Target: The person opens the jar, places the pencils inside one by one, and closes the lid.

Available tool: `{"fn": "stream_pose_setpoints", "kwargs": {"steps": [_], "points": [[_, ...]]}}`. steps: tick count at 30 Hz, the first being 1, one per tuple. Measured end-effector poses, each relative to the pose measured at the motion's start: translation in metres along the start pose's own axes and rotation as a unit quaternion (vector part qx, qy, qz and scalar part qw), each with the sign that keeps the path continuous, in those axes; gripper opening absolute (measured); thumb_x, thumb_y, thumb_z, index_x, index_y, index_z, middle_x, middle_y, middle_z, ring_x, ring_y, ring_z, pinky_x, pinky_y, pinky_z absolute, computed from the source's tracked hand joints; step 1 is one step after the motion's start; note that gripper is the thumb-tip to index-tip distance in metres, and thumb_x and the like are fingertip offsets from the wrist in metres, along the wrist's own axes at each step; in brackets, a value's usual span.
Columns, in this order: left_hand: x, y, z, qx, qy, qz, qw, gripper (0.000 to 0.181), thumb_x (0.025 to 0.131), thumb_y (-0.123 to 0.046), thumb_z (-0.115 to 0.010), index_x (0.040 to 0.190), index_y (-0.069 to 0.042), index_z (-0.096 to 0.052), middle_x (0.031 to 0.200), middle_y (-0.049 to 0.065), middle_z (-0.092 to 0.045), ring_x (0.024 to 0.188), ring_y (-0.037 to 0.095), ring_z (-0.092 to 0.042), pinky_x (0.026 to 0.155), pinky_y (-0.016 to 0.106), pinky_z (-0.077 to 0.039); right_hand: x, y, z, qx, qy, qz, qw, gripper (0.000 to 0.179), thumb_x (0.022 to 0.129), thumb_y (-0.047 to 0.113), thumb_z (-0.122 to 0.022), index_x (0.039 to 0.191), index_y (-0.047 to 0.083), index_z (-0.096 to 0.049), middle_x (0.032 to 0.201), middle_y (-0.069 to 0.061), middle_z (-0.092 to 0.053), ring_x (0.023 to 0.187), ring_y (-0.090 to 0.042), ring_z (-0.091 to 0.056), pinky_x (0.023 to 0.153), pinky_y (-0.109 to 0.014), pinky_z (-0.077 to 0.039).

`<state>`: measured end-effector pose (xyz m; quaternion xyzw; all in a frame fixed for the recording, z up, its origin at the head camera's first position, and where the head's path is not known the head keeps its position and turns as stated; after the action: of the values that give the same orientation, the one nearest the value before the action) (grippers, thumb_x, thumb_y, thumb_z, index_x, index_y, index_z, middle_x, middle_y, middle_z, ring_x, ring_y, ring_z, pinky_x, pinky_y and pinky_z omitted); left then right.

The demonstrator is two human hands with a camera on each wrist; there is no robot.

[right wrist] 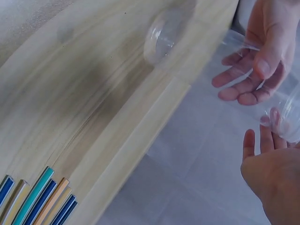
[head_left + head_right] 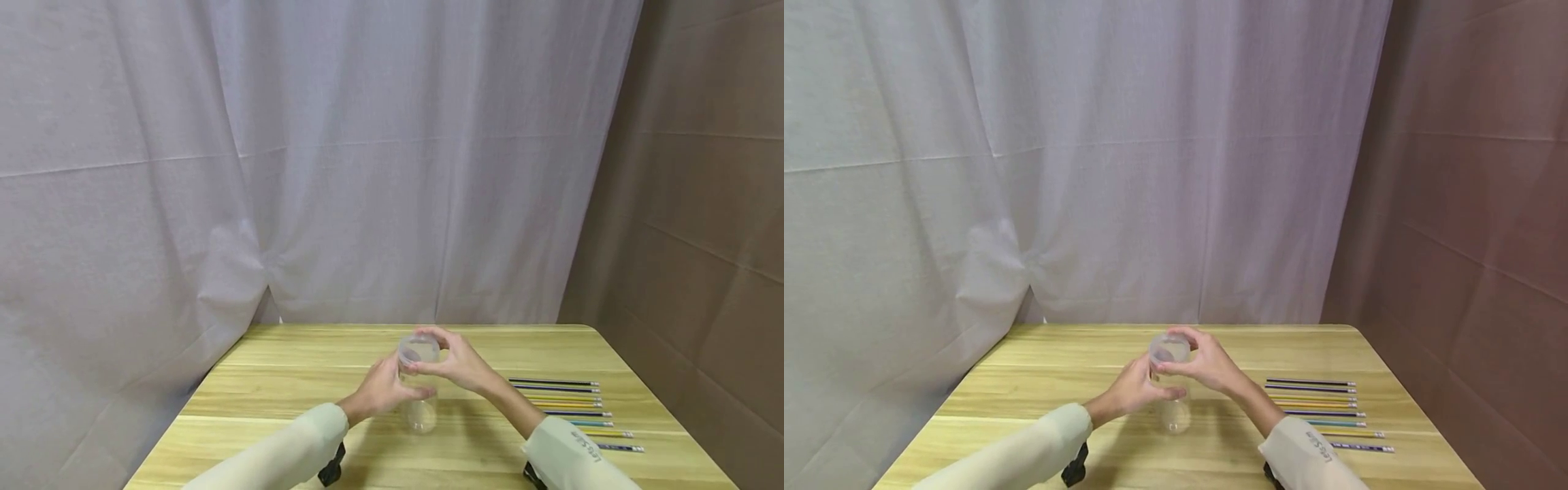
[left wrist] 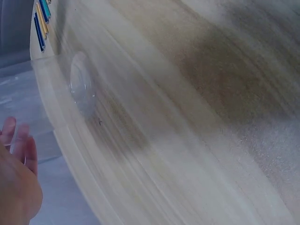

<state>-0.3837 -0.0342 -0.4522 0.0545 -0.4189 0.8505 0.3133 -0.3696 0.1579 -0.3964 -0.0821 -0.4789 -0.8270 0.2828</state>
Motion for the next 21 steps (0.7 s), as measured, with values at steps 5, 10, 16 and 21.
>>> {"fn": "stream_pose_setpoints", "kwargs": {"steps": [5,10,16,21], "points": [[0.001,-0.0018,0.0007,0.022,0.011,0.0,0.9997,0.085,0.081,-0.057,-0.089,0.151,-0.023,-0.053,0.124,-0.01,-0.071,0.109,0.01,-0.067,0.094,0.038,-0.054,0.0001,-0.0029,0.0032,0.016,0.026,0.004,0.9995,0.061,0.086,0.024,-0.09,0.14,0.01,-0.065,0.129,-0.007,-0.071,0.116,-0.026,-0.064,0.097,-0.055,-0.05],[0.002,-0.0023,0.0016,0.037,0.017,0.0,0.9992,0.084,0.081,-0.057,-0.088,0.149,-0.02,-0.055,0.122,-0.009,-0.072,0.108,0.008,-0.066,0.094,0.036,-0.054,0.0006,-0.0049,0.0055,0.033,0.042,0.012,0.9985,0.061,0.087,0.023,-0.089,0.141,0.01,-0.065,0.135,-0.008,-0.069,0.123,-0.029,-0.063,0.104,-0.066,-0.044],[0.0031,-0.0024,0.0032,0.036,0.034,-0.01,0.9987,0.082,0.082,-0.059,-0.087,0.149,-0.023,-0.056,0.132,-0.006,-0.071,0.115,0.011,-0.066,0.098,0.039,-0.054,0.0012,-0.0062,0.0084,0.046,0.066,0.018,0.9965,0.063,0.087,0.023,-0.089,0.142,0.009,-0.063,0.14,-0.007,-0.067,0.126,-0.029,-0.062,0.108,-0.064,-0.042],[0.0037,-0.0037,0.0054,0.023,0.064,-0.036,0.997,0.08,0.082,-0.052,-0.089,0.148,-0.019,-0.059,0.142,0.002,-0.068,0.124,0.012,-0.064,0.105,0.04,-0.051,-0.0009,-0.0044,0.0104,0.064,0.096,0.026,0.993,0.064,0.087,0.019,-0.089,0.145,0.007,-0.062,0.139,-0.006,-0.068,0.125,-0.031,-0.063,0.107,-0.051,-0.045]]}}
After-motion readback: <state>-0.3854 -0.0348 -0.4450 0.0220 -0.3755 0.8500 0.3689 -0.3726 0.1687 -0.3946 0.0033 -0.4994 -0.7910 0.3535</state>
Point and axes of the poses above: each hand's wrist, its own x-axis towards the middle knuckle, its own z-axis out of the back of the hand, y = z × x, the point moved 2 cm from there along x, towards the middle knuckle
